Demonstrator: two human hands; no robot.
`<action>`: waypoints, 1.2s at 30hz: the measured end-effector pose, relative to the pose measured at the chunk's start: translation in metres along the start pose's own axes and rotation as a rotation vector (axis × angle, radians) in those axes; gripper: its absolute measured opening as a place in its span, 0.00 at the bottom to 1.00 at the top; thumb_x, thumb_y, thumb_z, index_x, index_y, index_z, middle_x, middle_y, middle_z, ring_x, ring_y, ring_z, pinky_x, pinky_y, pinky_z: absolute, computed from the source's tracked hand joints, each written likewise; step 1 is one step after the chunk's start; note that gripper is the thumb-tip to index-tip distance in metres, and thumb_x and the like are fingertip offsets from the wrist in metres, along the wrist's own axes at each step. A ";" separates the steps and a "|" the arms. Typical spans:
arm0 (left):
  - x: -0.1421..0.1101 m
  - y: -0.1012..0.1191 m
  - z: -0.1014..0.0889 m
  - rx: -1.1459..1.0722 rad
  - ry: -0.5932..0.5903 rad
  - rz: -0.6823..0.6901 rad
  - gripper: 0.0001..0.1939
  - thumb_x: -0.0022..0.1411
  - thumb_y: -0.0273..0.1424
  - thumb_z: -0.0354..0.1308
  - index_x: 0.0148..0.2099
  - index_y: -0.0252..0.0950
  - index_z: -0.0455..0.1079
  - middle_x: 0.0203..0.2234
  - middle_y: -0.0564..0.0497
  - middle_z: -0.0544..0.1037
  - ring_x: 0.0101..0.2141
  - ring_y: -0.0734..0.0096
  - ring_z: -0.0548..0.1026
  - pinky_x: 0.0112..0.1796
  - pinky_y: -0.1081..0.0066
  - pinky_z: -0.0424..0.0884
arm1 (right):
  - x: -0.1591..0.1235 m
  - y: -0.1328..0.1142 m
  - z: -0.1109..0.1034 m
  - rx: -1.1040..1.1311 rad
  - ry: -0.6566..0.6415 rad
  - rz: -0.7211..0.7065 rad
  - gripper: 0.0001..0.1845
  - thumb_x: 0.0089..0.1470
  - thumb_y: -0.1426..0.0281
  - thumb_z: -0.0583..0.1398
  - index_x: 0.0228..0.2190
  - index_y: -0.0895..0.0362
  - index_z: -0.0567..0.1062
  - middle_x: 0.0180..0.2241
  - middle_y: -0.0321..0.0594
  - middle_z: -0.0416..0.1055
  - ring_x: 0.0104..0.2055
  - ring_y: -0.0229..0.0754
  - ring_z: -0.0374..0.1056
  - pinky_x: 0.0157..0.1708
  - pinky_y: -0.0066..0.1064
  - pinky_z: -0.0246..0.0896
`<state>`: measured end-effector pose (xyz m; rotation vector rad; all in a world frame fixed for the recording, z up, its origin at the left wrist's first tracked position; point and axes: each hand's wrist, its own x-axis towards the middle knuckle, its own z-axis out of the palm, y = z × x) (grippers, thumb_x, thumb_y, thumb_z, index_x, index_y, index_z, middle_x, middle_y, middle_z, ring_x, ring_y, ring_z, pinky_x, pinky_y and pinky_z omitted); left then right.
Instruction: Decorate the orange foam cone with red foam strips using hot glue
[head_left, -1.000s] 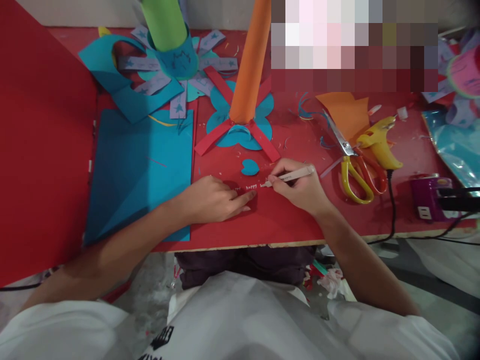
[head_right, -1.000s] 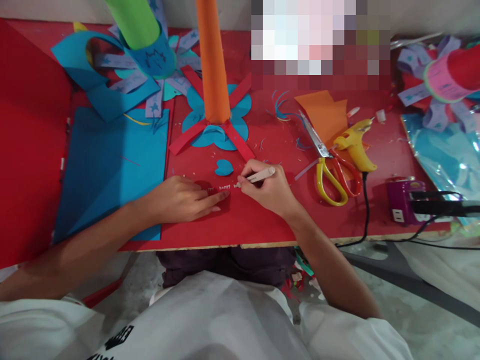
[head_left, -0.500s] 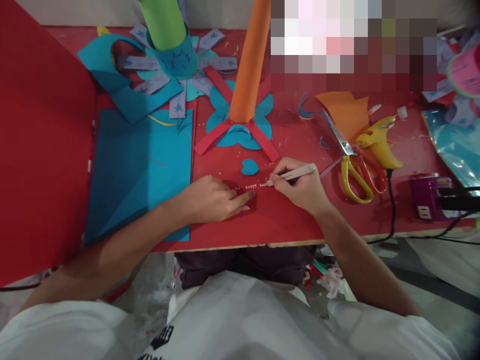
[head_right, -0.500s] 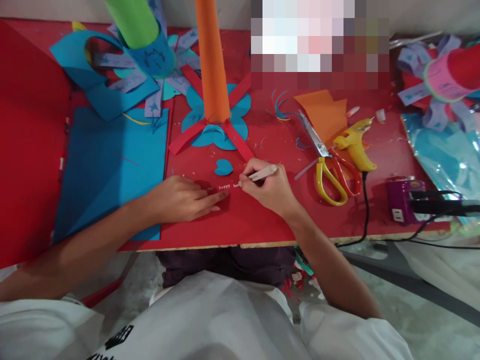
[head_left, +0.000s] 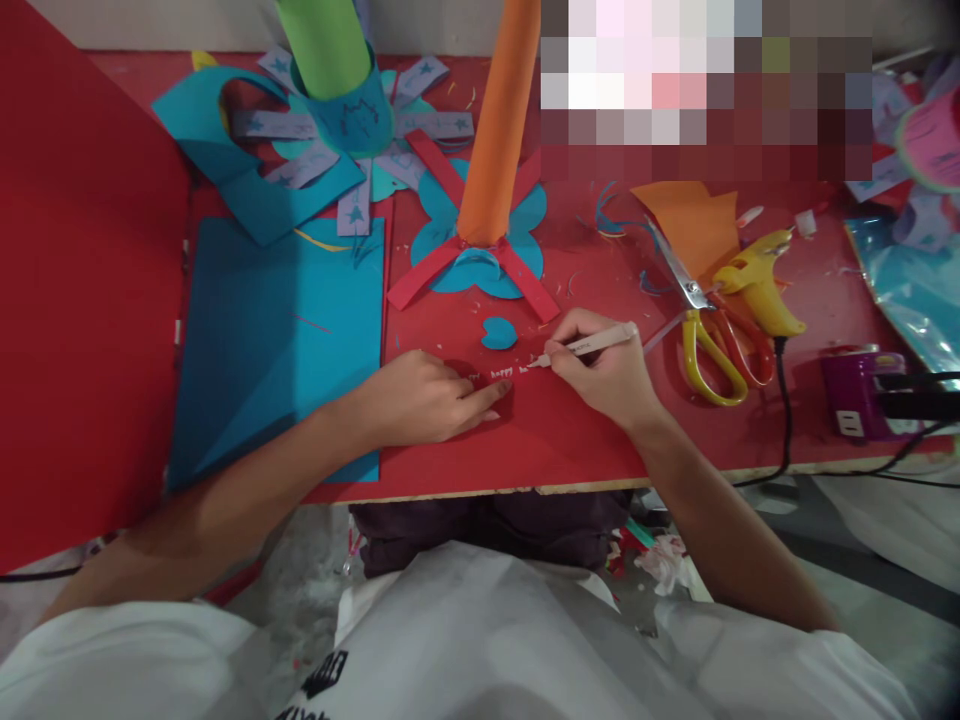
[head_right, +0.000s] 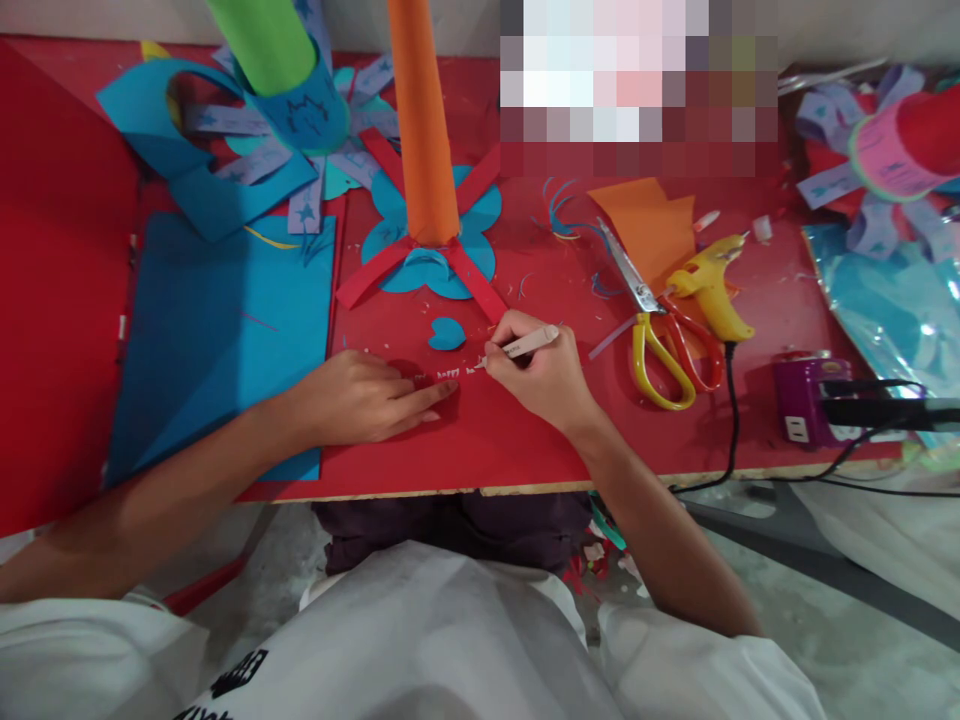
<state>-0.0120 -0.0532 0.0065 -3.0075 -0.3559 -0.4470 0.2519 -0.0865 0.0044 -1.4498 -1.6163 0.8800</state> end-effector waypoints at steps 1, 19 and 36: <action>0.000 0.000 0.000 0.002 0.001 0.002 0.19 0.82 0.39 0.51 0.58 0.33 0.78 0.22 0.52 0.80 0.24 0.70 0.78 0.24 0.68 0.56 | 0.000 0.000 0.000 -0.003 -0.002 -0.003 0.10 0.54 0.71 0.63 0.23 0.54 0.70 0.19 0.30 0.66 0.22 0.34 0.57 0.24 0.30 0.51; 0.000 0.000 0.001 -0.008 0.014 0.001 0.18 0.81 0.39 0.53 0.57 0.33 0.78 0.23 0.51 0.81 0.23 0.69 0.77 0.23 0.68 0.55 | 0.000 0.002 -0.001 -0.035 0.022 0.013 0.10 0.54 0.72 0.63 0.23 0.54 0.70 0.19 0.30 0.65 0.22 0.35 0.57 0.25 0.31 0.53; 0.000 0.000 0.000 0.007 -0.031 -0.004 0.19 0.81 0.40 0.51 0.58 0.35 0.78 0.24 0.51 0.82 0.24 0.70 0.79 0.23 0.68 0.56 | 0.000 0.000 -0.002 -0.031 0.042 0.014 0.11 0.53 0.74 0.63 0.22 0.53 0.68 0.19 0.31 0.64 0.22 0.36 0.56 0.24 0.32 0.51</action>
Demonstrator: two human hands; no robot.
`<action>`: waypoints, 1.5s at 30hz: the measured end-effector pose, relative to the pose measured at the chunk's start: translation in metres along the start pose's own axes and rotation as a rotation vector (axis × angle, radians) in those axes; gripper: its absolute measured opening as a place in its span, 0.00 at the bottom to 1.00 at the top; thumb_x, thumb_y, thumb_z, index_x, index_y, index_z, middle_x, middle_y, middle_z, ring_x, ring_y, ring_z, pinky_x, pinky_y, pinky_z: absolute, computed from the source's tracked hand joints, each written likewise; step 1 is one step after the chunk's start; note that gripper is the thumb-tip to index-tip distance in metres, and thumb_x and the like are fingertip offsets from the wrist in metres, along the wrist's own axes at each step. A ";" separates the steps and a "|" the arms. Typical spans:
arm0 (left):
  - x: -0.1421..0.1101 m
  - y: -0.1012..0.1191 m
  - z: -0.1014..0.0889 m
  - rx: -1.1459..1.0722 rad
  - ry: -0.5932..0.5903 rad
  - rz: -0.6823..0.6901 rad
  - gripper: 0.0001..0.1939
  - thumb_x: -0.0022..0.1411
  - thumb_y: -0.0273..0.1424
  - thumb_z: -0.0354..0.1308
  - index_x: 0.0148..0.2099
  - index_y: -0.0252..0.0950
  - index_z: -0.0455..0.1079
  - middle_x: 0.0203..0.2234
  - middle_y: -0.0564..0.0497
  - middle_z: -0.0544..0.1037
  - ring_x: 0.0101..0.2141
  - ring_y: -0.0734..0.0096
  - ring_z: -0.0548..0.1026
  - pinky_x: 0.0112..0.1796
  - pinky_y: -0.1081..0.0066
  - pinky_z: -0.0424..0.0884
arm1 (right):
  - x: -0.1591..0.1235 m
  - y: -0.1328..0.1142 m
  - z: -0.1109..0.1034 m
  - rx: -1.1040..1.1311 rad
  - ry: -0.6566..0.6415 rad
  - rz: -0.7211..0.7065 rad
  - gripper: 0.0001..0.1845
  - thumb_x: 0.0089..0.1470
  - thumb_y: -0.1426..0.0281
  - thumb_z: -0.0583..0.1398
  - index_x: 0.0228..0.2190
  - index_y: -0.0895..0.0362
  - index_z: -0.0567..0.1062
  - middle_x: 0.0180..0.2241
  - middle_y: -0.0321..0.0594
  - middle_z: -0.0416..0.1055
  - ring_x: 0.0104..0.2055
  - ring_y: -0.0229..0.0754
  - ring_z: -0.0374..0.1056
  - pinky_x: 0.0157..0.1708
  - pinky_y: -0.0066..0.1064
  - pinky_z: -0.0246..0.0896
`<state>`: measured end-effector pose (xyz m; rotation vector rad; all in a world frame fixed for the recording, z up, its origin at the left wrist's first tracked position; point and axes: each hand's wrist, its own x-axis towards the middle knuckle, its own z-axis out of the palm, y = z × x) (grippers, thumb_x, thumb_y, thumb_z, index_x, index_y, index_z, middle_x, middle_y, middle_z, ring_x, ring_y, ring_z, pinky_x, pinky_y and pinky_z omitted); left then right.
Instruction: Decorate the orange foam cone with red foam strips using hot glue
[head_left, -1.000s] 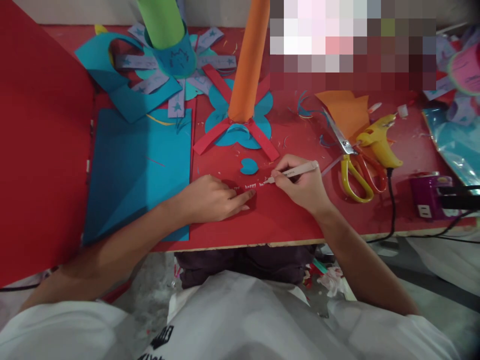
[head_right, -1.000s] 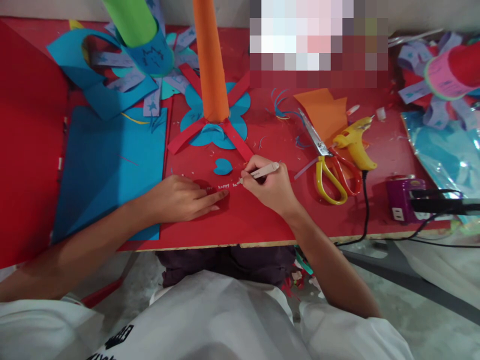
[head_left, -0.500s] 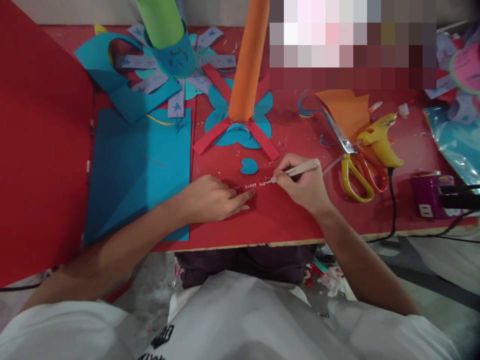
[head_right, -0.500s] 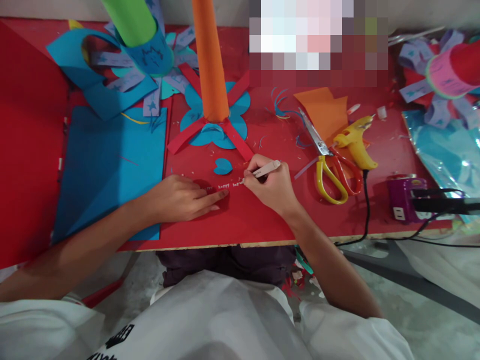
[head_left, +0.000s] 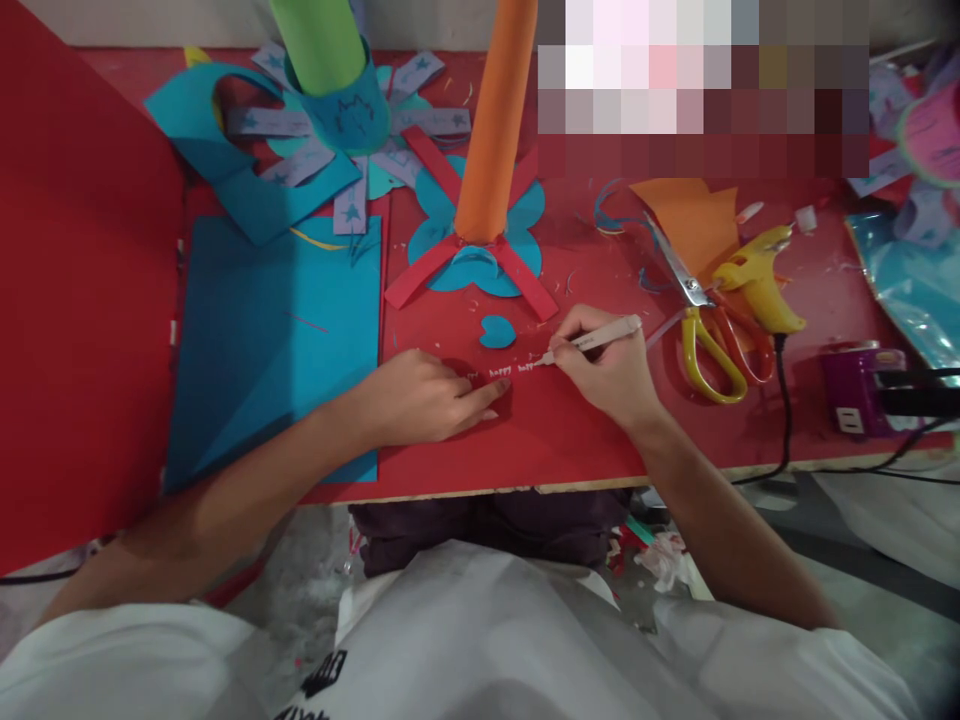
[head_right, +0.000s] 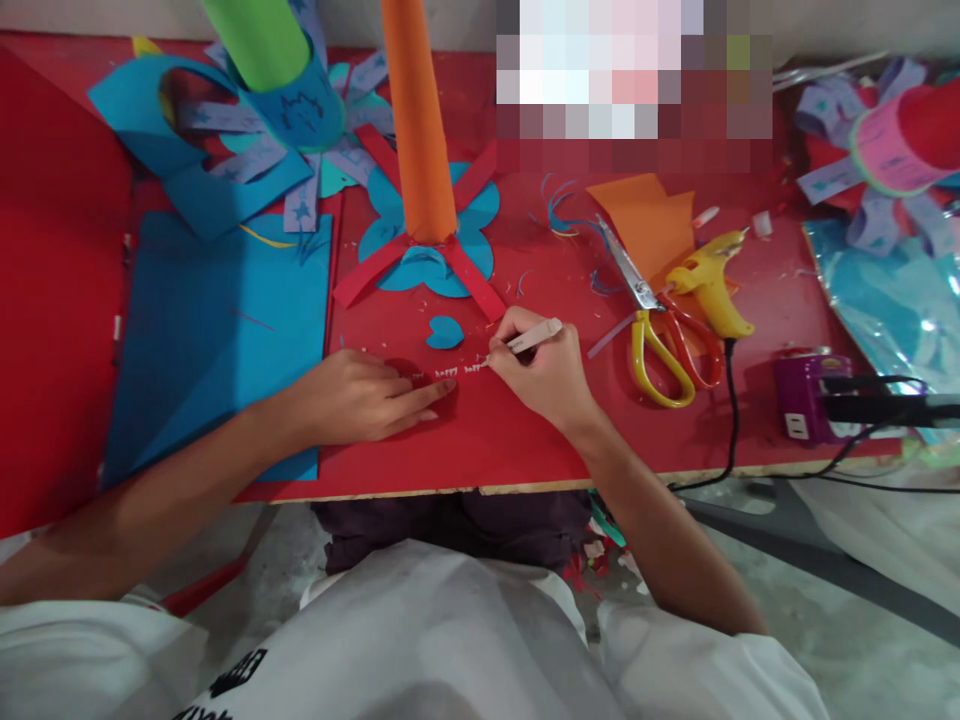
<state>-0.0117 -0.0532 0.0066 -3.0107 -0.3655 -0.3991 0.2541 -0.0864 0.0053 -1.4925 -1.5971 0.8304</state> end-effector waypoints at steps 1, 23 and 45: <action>0.000 0.000 0.000 0.001 -0.001 0.001 0.19 0.81 0.40 0.51 0.58 0.35 0.77 0.24 0.51 0.82 0.24 0.70 0.79 0.23 0.68 0.56 | 0.000 0.000 0.000 -0.005 -0.003 -0.003 0.11 0.53 0.74 0.62 0.22 0.53 0.68 0.19 0.31 0.64 0.22 0.36 0.56 0.24 0.32 0.50; -0.007 -0.014 -0.010 -0.006 0.186 0.119 0.17 0.78 0.39 0.57 0.37 0.37 0.76 0.19 0.57 0.76 0.23 0.76 0.77 0.26 0.71 0.67 | 0.002 -0.005 -0.002 0.211 -0.088 0.054 0.08 0.55 0.67 0.64 0.25 0.53 0.73 0.21 0.33 0.69 0.24 0.37 0.62 0.25 0.32 0.55; 0.002 0.006 -0.001 -0.044 0.034 -0.027 0.21 0.81 0.42 0.51 0.58 0.33 0.77 0.20 0.50 0.79 0.22 0.67 0.77 0.23 0.70 0.57 | -0.001 0.002 -0.002 0.044 -0.189 -0.069 0.08 0.59 0.65 0.66 0.30 0.53 0.74 0.24 0.34 0.74 0.24 0.37 0.65 0.26 0.32 0.57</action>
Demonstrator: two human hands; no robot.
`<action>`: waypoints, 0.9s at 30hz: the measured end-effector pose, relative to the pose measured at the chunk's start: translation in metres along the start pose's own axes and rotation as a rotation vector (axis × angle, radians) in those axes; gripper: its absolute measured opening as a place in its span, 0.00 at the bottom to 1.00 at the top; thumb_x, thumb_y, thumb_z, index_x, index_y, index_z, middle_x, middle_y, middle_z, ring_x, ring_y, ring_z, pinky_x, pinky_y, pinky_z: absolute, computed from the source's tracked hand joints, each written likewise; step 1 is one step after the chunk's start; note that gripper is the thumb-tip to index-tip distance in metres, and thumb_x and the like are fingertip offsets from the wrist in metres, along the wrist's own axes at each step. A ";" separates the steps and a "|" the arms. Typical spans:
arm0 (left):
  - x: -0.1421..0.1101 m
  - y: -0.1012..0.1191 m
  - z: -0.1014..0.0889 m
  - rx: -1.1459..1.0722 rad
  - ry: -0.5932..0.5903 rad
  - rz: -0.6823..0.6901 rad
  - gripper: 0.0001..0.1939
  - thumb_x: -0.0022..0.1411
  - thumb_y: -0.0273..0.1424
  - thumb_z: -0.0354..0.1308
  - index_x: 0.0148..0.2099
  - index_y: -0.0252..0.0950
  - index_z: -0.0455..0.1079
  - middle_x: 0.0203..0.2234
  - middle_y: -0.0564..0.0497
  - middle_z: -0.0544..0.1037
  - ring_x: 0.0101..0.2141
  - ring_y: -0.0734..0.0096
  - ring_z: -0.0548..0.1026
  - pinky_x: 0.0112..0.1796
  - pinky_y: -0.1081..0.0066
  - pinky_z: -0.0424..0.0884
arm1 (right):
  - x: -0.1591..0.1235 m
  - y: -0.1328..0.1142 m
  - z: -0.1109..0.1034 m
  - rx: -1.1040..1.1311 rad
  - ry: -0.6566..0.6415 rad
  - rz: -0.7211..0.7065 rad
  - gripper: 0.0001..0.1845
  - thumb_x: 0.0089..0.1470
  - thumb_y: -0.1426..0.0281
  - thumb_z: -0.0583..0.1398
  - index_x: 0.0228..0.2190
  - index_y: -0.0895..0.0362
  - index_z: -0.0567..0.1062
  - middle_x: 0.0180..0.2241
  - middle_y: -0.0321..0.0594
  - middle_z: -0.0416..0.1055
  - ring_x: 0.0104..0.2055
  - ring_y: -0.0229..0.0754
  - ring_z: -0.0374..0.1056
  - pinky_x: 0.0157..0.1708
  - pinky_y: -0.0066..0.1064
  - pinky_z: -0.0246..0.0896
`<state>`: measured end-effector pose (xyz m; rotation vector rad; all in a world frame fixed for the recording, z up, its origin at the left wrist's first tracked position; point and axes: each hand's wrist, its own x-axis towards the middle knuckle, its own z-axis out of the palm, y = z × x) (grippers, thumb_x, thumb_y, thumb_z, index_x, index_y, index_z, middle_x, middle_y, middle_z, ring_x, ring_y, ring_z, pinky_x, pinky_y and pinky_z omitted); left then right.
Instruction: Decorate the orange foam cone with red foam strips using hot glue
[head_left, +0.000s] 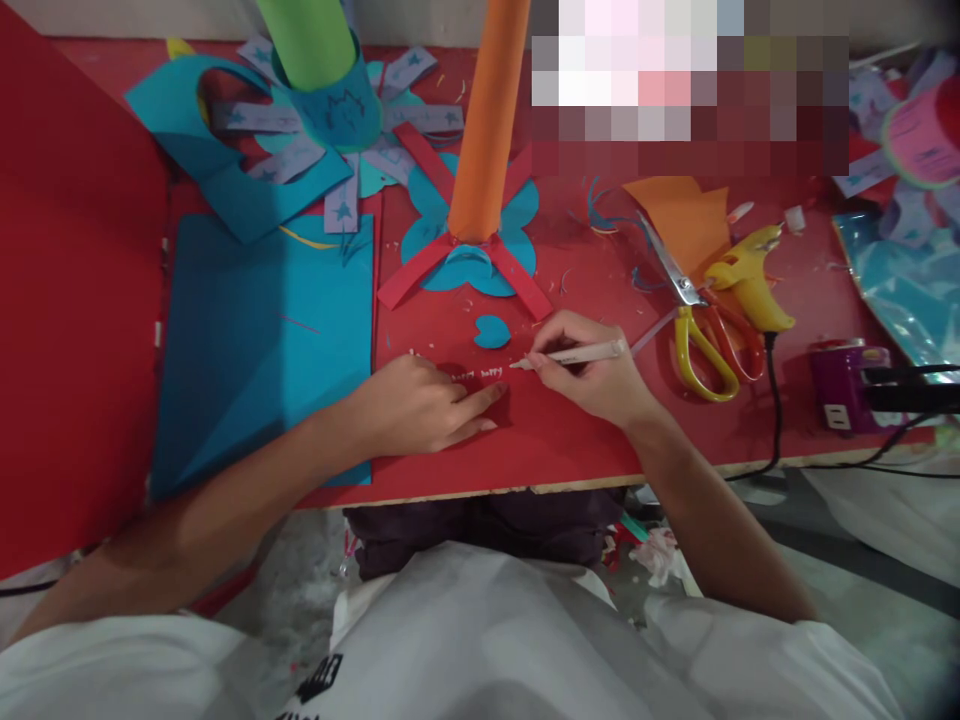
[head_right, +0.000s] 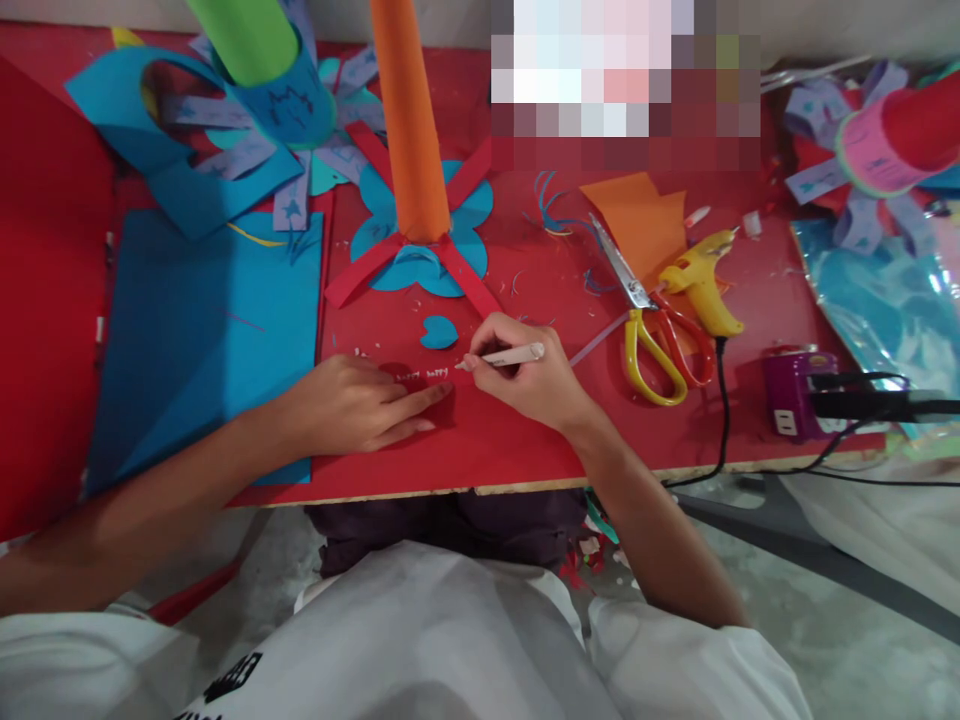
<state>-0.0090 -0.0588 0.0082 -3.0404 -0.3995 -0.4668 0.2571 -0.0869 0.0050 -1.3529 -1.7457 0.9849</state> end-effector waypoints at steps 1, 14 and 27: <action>0.000 0.000 0.000 -0.006 -0.007 0.001 0.21 0.80 0.42 0.51 0.58 0.33 0.77 0.20 0.50 0.79 0.22 0.67 0.78 0.23 0.70 0.58 | 0.000 0.000 0.000 0.003 -0.003 0.007 0.08 0.59 0.64 0.66 0.30 0.53 0.74 0.24 0.35 0.75 0.24 0.37 0.65 0.26 0.32 0.56; -0.001 -0.001 0.001 0.007 -0.045 0.001 0.21 0.81 0.42 0.49 0.59 0.33 0.76 0.26 0.49 0.84 0.26 0.67 0.82 0.23 0.70 0.61 | 0.000 0.002 0.002 0.005 0.000 -0.027 0.10 0.60 0.66 0.67 0.29 0.54 0.74 0.24 0.34 0.74 0.23 0.36 0.63 0.24 0.31 0.54; -0.001 -0.001 0.000 0.015 -0.007 0.008 0.20 0.81 0.41 0.51 0.58 0.33 0.77 0.23 0.50 0.81 0.23 0.67 0.79 0.23 0.69 0.58 | 0.000 0.003 0.001 0.004 0.019 -0.017 0.10 0.60 0.65 0.66 0.29 0.54 0.74 0.24 0.34 0.74 0.23 0.36 0.63 0.24 0.31 0.55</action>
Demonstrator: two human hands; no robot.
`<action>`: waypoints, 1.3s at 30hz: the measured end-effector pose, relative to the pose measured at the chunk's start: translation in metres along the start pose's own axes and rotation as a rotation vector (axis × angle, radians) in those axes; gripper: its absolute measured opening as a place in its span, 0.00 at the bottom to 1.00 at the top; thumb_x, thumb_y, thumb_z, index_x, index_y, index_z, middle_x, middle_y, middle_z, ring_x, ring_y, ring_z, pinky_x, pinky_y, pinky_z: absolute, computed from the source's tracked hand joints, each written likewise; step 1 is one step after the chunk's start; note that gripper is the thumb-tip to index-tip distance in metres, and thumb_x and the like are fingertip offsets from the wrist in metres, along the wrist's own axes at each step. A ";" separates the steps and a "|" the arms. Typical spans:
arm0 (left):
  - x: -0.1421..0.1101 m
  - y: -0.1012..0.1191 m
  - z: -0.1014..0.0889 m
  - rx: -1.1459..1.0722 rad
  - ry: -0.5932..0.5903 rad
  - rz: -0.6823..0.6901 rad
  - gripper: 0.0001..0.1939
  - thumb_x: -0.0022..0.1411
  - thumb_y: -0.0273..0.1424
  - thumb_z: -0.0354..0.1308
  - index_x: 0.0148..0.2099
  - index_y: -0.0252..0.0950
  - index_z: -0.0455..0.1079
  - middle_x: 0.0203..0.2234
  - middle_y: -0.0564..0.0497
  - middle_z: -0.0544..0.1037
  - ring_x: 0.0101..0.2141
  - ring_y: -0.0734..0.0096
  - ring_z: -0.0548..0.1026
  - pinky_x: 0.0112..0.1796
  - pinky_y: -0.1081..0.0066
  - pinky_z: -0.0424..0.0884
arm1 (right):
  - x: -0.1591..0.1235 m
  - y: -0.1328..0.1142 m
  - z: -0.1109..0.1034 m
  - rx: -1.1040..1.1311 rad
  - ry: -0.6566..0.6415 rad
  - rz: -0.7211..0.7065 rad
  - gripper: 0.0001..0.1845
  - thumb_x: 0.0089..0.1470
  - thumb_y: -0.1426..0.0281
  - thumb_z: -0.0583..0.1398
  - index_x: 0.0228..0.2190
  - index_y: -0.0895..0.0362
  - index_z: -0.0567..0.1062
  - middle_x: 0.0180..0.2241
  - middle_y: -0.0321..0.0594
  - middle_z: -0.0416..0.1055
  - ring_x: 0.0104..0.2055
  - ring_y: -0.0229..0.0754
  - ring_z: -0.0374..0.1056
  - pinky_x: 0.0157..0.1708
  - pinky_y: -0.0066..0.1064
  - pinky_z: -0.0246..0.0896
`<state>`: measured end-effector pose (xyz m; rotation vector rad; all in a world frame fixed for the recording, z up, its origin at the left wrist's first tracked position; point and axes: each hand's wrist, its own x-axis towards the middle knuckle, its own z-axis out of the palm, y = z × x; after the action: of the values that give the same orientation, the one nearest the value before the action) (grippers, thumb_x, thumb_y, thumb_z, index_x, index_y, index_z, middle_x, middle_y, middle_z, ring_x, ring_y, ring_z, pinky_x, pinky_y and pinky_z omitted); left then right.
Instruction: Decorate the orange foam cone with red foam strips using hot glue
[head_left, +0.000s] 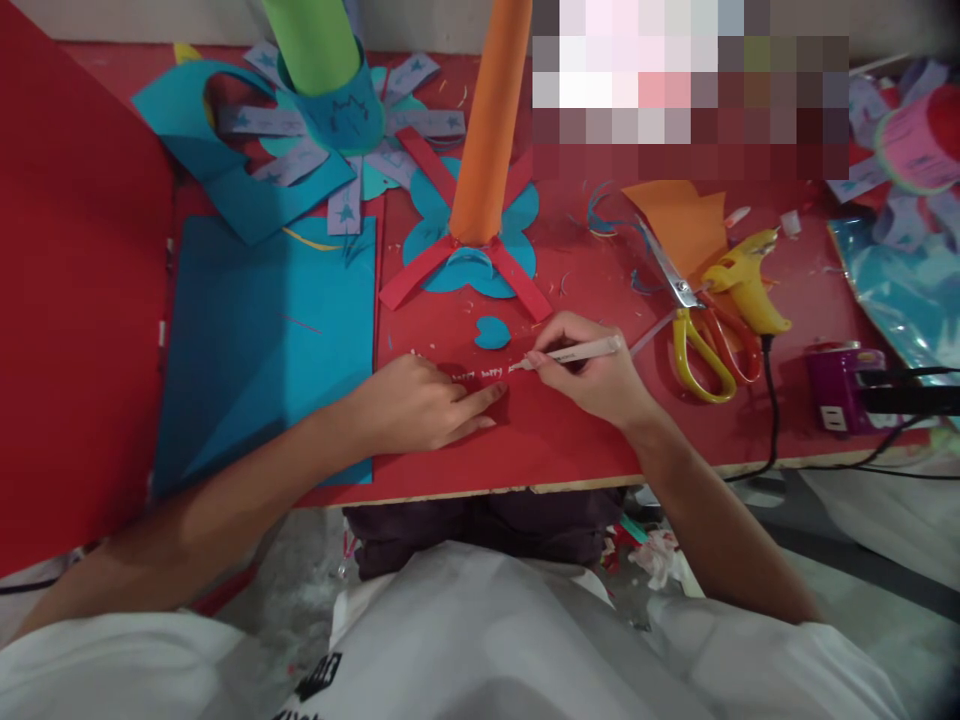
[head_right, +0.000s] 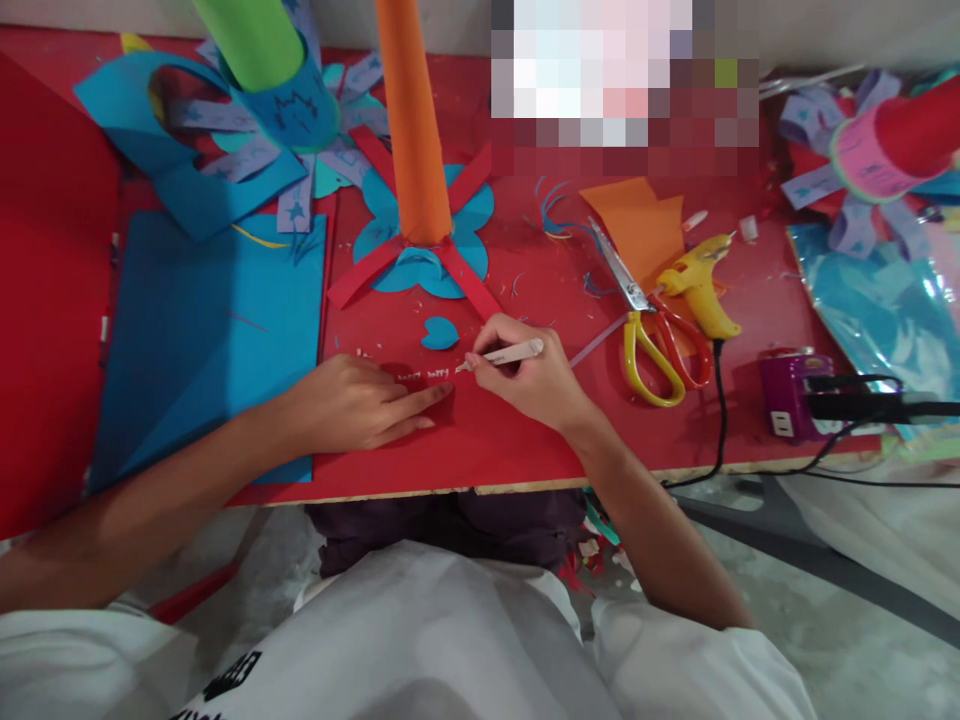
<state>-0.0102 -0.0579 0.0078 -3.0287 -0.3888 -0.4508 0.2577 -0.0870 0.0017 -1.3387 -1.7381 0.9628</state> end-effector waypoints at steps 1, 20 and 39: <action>0.000 0.000 0.000 -0.003 -0.001 0.002 0.20 0.81 0.41 0.51 0.58 0.33 0.77 0.23 0.50 0.81 0.23 0.66 0.79 0.23 0.69 0.58 | 0.000 0.000 0.000 -0.001 -0.002 0.000 0.10 0.60 0.65 0.67 0.29 0.54 0.74 0.23 0.34 0.74 0.23 0.35 0.63 0.24 0.30 0.54; 0.000 -0.001 0.002 0.013 -0.009 0.009 0.20 0.81 0.42 0.51 0.58 0.34 0.77 0.22 0.50 0.81 0.24 0.68 0.79 0.23 0.70 0.59 | -0.001 -0.003 0.000 -0.008 0.041 -0.014 0.10 0.57 0.68 0.66 0.26 0.54 0.73 0.21 0.32 0.70 0.22 0.35 0.60 0.23 0.30 0.51; 0.000 0.000 0.001 -0.003 0.013 -0.004 0.20 0.81 0.41 0.50 0.57 0.34 0.78 0.20 0.51 0.78 0.22 0.69 0.76 0.24 0.69 0.55 | 0.000 -0.004 0.000 -0.033 0.053 0.030 0.11 0.58 0.64 0.66 0.27 0.53 0.73 0.23 0.35 0.75 0.25 0.38 0.66 0.26 0.32 0.58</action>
<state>-0.0098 -0.0574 0.0074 -3.0270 -0.3943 -0.4710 0.2565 -0.0880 0.0053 -1.4033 -1.7051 0.9102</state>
